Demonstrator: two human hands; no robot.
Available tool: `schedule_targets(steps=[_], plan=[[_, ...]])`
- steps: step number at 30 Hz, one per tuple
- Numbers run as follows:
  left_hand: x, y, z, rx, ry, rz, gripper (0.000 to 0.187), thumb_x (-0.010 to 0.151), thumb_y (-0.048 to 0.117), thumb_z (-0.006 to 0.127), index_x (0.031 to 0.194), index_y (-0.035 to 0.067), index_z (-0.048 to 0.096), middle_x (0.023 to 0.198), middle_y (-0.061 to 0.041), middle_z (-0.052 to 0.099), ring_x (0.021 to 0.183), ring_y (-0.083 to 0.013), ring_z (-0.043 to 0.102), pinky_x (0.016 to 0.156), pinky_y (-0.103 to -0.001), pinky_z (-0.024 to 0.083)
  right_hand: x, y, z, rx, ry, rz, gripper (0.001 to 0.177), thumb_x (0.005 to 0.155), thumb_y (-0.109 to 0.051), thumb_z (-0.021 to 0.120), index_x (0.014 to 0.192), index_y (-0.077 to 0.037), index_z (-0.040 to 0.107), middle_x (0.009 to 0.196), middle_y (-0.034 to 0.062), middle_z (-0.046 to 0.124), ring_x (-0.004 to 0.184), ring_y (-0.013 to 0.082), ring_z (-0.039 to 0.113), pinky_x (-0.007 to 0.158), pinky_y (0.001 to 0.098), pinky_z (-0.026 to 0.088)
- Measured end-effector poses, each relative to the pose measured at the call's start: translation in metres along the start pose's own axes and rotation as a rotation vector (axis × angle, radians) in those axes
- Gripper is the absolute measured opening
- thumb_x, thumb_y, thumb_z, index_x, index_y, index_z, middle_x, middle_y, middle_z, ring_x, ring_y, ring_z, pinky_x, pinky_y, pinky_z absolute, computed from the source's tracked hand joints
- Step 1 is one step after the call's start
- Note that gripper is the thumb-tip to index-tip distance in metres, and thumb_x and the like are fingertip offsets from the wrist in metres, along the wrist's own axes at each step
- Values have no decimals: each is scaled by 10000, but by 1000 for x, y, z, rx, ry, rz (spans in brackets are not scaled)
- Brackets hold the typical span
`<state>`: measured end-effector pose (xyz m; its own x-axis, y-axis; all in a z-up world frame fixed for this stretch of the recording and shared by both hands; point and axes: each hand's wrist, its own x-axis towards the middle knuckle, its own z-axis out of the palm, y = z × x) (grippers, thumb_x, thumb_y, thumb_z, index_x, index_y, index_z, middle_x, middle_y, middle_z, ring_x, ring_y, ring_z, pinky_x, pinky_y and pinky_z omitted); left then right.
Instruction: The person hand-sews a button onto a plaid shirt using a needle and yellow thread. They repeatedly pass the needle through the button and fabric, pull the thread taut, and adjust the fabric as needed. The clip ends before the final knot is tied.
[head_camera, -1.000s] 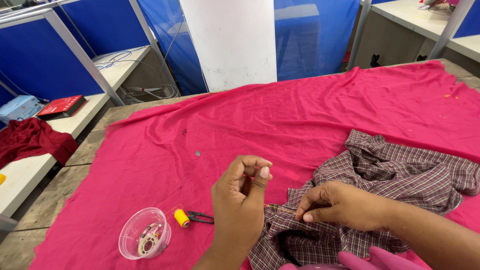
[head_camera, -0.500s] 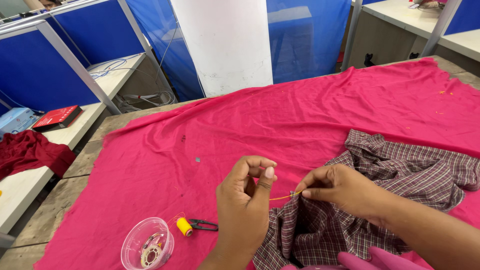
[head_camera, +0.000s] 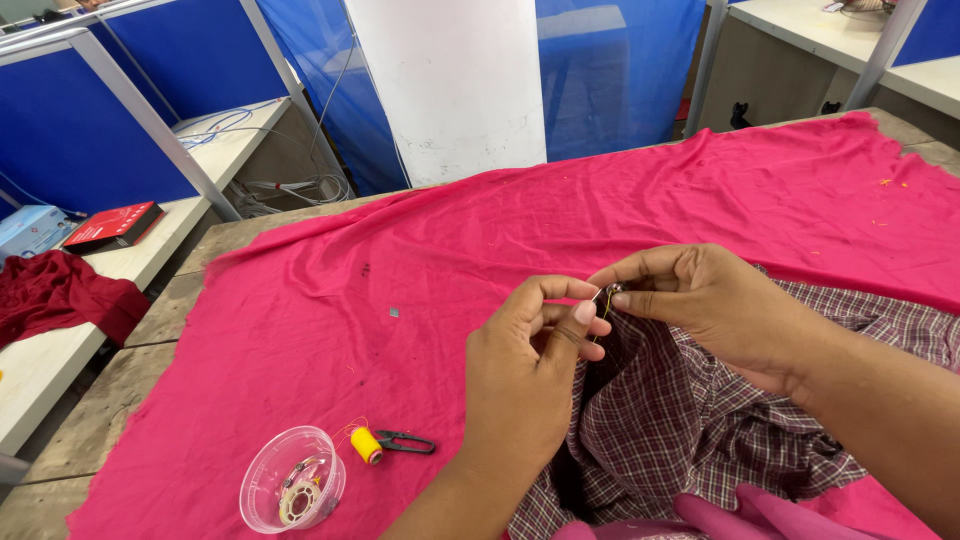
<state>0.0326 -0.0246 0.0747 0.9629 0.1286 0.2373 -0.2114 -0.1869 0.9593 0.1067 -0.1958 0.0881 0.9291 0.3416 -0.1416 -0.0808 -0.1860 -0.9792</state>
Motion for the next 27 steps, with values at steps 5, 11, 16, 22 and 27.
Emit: schedule_targets(steps=[5,11,16,22,27], plan=[[4,2,6,19,14,64,129,959,181,670,959,57,704,815,-31,775,670,-85,720,610,-233,586,2,0,3,2,-101,-93,284,827,-75,694,1102,-26,747,992,84,801,936,148,745,866,294,595],[-9,-5,10,66,55,-90,82,952,146,654,966,73,689,812,-18,751,606,-113,674,554,-264,538,-2,8,12,-52,-87,-48,232,857,-103,735,1059,11,744,945,101,802,906,145,751,853,282,595],[-13,-12,14,-63,60,-5,109,964,78,600,1024,71,691,887,-16,768,790,-86,760,711,-222,618,-2,12,13,-47,-22,10,251,881,-140,714,1094,-15,764,930,106,812,875,149,749,822,282,599],[-19,-14,15,55,83,94,143,923,136,686,1046,86,739,893,-43,822,789,-91,760,702,-261,587,0,16,6,-25,19,-23,269,895,-126,701,1140,-31,757,948,89,809,894,136,739,822,275,591],[-21,-14,15,77,92,-92,159,919,230,717,996,95,751,806,-21,807,649,-99,696,616,-272,544,2,18,2,-27,49,-66,280,871,-62,689,1135,-39,780,942,69,786,881,109,705,814,258,568]])
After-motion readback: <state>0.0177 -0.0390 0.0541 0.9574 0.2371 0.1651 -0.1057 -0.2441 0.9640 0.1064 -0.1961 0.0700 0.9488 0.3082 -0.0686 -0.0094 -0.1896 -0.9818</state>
